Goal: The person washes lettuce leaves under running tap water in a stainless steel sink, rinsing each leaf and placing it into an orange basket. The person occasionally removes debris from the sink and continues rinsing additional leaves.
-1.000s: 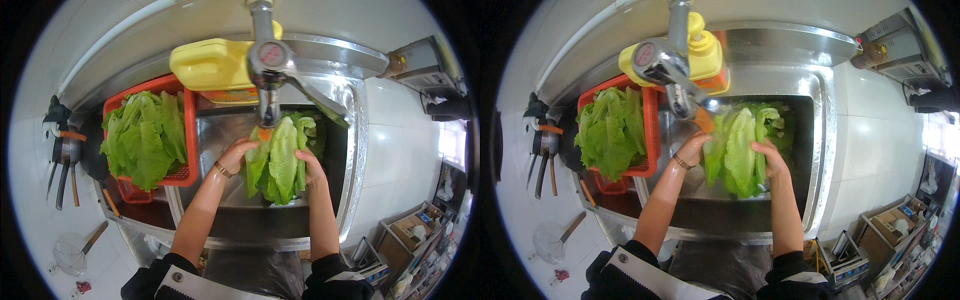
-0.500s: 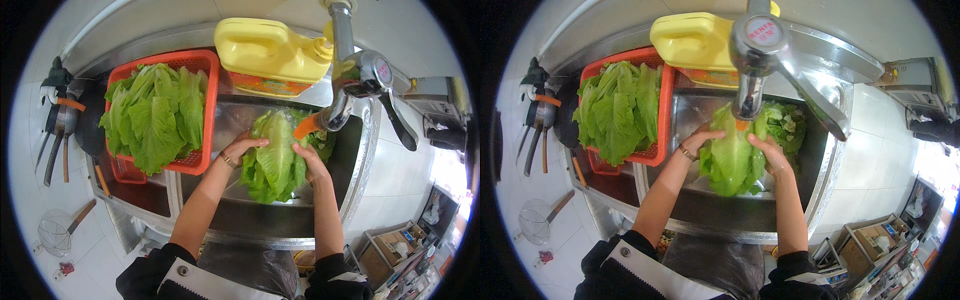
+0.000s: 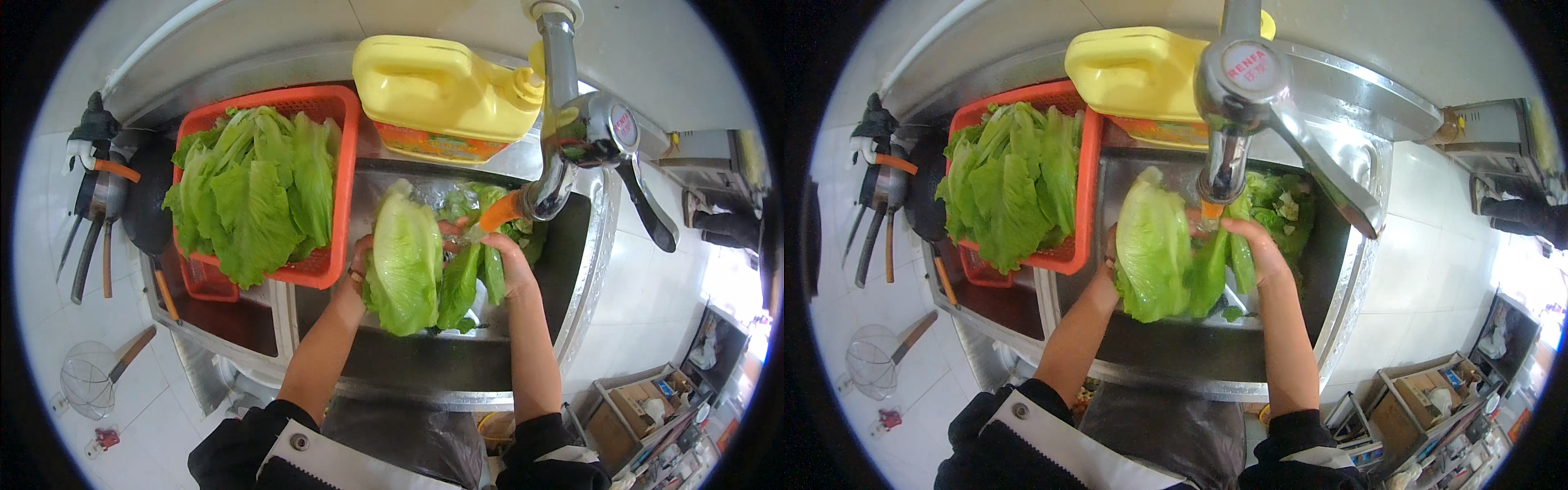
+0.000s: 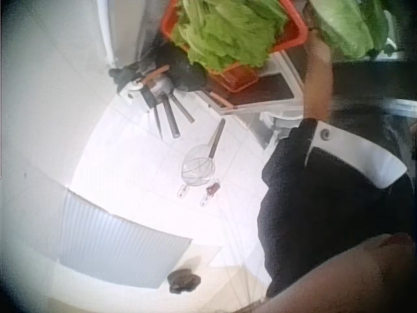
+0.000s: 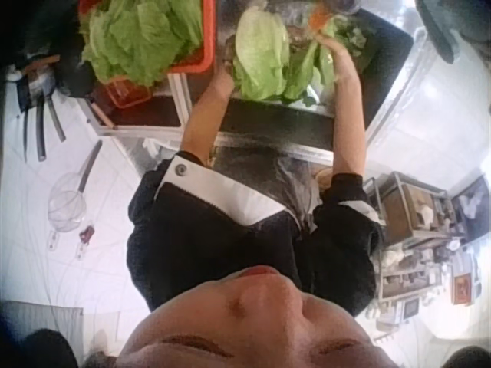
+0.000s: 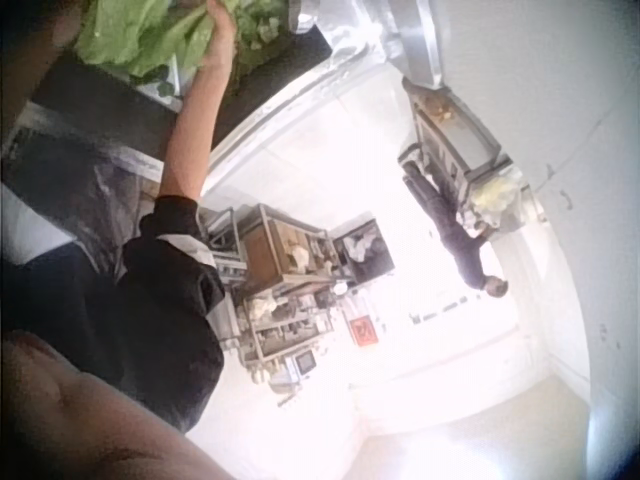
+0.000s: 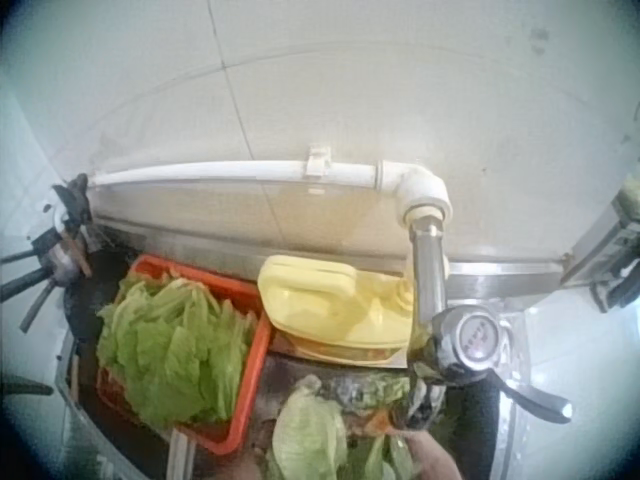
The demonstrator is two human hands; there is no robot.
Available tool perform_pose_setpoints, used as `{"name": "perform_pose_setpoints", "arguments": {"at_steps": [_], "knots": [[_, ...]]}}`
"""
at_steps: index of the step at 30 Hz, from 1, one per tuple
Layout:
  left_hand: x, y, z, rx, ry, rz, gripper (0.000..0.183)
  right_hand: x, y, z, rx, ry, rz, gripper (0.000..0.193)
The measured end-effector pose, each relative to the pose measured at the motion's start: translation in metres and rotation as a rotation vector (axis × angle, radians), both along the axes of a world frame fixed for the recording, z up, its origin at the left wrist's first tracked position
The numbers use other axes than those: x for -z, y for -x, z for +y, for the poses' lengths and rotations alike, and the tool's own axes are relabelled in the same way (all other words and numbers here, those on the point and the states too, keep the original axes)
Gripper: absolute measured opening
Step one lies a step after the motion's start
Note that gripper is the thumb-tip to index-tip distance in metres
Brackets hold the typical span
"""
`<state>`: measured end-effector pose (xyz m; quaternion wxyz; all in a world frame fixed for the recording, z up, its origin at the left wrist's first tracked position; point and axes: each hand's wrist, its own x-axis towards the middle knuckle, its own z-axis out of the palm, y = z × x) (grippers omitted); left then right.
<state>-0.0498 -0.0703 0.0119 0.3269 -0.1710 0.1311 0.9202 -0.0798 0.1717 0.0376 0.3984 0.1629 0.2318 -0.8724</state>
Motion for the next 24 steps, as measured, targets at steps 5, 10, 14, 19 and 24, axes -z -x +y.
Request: {"name": "perform_pose_setpoints", "arguments": {"at_steps": [5, 10, 14, 19, 24], "knots": [[0.023, -0.016, -0.009, -0.063, -0.204, -0.094, 0.068, -0.012, 0.01, -0.027, -0.119, -0.498, 0.208, 0.08], [0.046, -0.036, -0.009, 0.003, -0.028, -0.042, 0.062, -0.034, 0.0, -0.033, -0.315, -0.695, 0.431, 0.083], [0.037, -0.035, 0.002, -0.031, -0.236, -0.046, 0.056, -0.035, -0.006, -0.027, -0.269, -0.86, 0.739, 0.08], [-0.002, -0.031, 0.014, -0.071, -0.047, -0.056, 0.044, -0.022, -0.015, -0.017, -0.077, -0.486, 0.007, 0.072], [-0.015, -0.023, 0.012, -0.024, 0.038, -0.027, 0.048, -0.018, -0.012, -0.028, -0.251, -1.069, 0.592, 0.057]]}}
